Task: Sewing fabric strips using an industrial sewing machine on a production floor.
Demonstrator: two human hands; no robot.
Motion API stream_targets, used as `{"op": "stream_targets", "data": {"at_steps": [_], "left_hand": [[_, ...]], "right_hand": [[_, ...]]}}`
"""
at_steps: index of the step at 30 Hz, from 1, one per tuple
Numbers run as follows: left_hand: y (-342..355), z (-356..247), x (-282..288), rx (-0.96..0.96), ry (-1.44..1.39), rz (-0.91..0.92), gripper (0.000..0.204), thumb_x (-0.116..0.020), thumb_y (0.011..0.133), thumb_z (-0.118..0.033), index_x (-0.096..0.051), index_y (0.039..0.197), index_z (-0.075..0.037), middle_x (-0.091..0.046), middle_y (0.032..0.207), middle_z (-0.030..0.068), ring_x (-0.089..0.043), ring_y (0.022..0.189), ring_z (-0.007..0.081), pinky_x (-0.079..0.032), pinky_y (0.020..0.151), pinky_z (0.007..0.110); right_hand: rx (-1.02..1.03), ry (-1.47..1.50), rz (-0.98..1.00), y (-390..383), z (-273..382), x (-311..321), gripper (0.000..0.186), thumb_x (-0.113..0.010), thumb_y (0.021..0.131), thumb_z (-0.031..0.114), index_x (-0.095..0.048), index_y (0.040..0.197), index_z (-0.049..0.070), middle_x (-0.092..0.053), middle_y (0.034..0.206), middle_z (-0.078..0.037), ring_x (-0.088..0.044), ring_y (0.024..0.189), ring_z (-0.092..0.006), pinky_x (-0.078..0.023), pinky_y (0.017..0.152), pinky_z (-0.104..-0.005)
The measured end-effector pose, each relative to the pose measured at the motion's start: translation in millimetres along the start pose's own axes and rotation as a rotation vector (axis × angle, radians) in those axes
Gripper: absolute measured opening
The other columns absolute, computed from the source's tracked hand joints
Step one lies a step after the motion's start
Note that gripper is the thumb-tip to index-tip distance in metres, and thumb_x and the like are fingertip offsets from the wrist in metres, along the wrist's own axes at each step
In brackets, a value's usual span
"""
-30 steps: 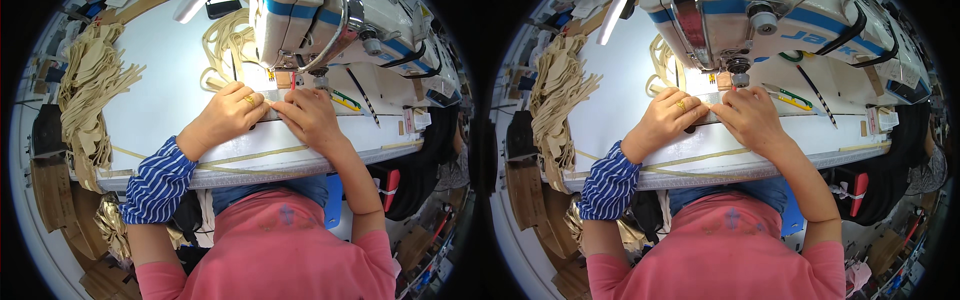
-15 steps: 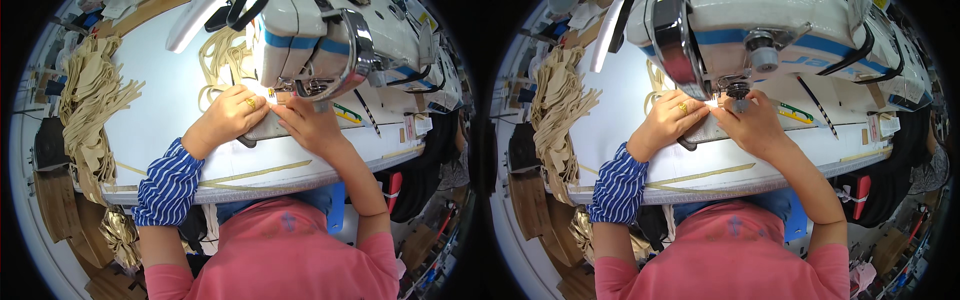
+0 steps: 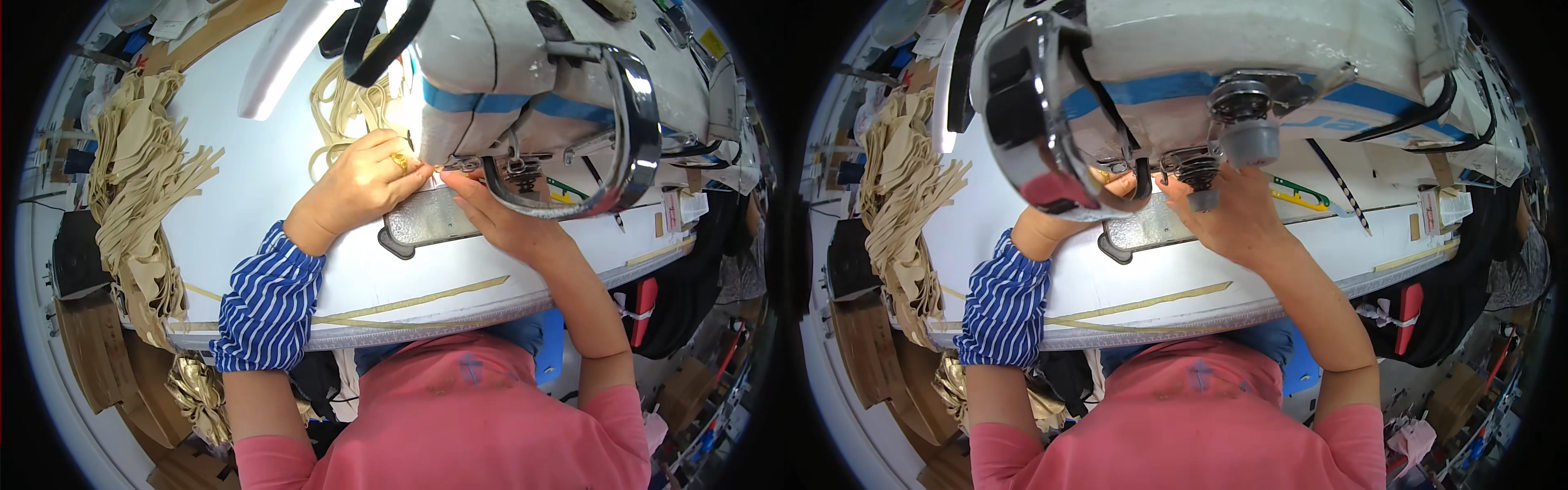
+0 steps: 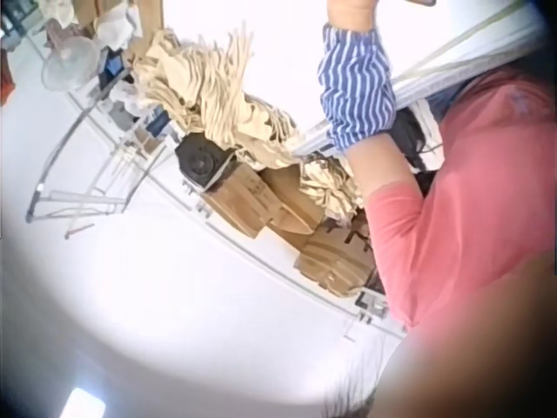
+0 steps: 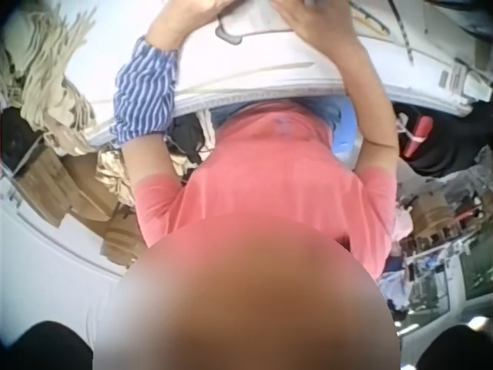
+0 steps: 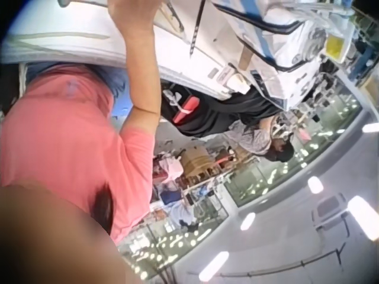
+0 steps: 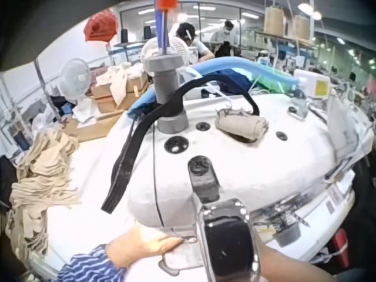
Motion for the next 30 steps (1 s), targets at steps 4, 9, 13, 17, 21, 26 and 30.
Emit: {"op": "stream_targets", "data": {"at_steps": [4, 9, 13, 17, 21, 26, 30], "left_hand": [[11, -7, 20, -0.070, 0.050, -0.079, 0.014, -0.070, 0.067, -0.003, -0.069, 0.081, -0.001, -0.058, 0.075, 0.0045, -0.058, 0.072, 0.0219, -0.050, 0.072, 0.036], [15, -7, 25, -0.060, 0.040, -0.059, 0.013, -0.070, 0.067, -0.004, -0.069, 0.080, -0.002, -0.058, 0.076, 0.0053, -0.059, 0.074, 0.0237, -0.051, 0.076, 0.037], [5, 4, 12, -0.054, -0.026, -0.097, 0.015, -0.070, 0.067, -0.006, -0.069, 0.082, -0.002, -0.060, 0.078, 0.0062, -0.060, 0.079, 0.0258, -0.051, 0.079, 0.037], [6, 3, 11, -0.063, -0.018, -0.116, 0.016, -0.069, 0.068, -0.006, -0.069, 0.083, -0.002, -0.060, 0.079, 0.0066, -0.060, 0.081, 0.0263, -0.051, 0.079, 0.038], [4, 4, 11, -0.050, -0.018, -0.093, 0.016, -0.069, 0.068, -0.006, -0.069, 0.084, -0.002, -0.061, 0.079, 0.0067, -0.061, 0.081, 0.0266, -0.051, 0.079, 0.038], [5, 3, 12, -0.062, -0.020, -0.098, 0.015, -0.069, 0.068, -0.006, -0.069, 0.083, -0.002, -0.061, 0.079, 0.0069, -0.061, 0.080, 0.0265, -0.051, 0.079, 0.038], [12, -6, 24, -0.097, 0.048, -0.092, 0.014, -0.069, 0.069, -0.006, -0.069, 0.082, -0.001, -0.061, 0.079, 0.0068, -0.060, 0.079, 0.0262, -0.051, 0.078, 0.038]], "right_hand": [[-0.011, -0.089, 0.042, -2, 1, -1, 0.036, -0.066, 0.083, 0.019, -0.061, 0.119, 0.023, -0.063, 0.093, 0.002, -0.062, 0.084, -0.0130, -0.046, 0.068, -0.0327], [-0.027, -0.129, 0.045, -2, 2, -1, 0.037, -0.065, 0.085, 0.025, -0.059, 0.121, 0.026, -0.062, 0.093, 0.003, -0.062, 0.083, -0.0109, -0.047, 0.068, -0.0311], [-0.002, -0.154, 0.043, 0, 6, 1, 0.038, -0.064, 0.085, 0.026, -0.058, 0.122, 0.028, -0.062, 0.092, 0.004, -0.062, 0.083, -0.0101, -0.048, 0.069, -0.0298], [-0.056, -0.128, 0.056, -4, 0, -2, 0.037, -0.064, 0.086, 0.026, -0.058, 0.122, 0.029, -0.063, 0.094, 0.004, -0.062, 0.084, -0.0108, -0.048, 0.069, -0.0313], [-0.015, -0.137, 0.047, 0, 4, 1, 0.037, -0.064, 0.086, 0.025, -0.058, 0.122, 0.029, -0.063, 0.093, 0.004, -0.062, 0.084, -0.0117, -0.048, 0.071, -0.0325], [-0.035, -0.020, 0.014, -2, -2, -3, 0.036, -0.064, 0.085, 0.025, -0.060, 0.120, 0.027, -0.062, 0.093, 0.003, -0.061, 0.085, -0.0129, -0.047, 0.073, -0.0347], [-0.077, -0.094, 0.086, -4, -4, -6, 0.034, -0.064, 0.085, 0.026, -0.061, 0.120, 0.025, -0.062, 0.094, 0.002, -0.061, 0.085, -0.0137, -0.046, 0.071, -0.0346]]}}
Point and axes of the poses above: each hand's wrist, its own y-axis towards the middle knuckle, its own x-axis out of the back of the hand, z = x × y, the point moved 7 cm from there along y, towards the middle knuckle
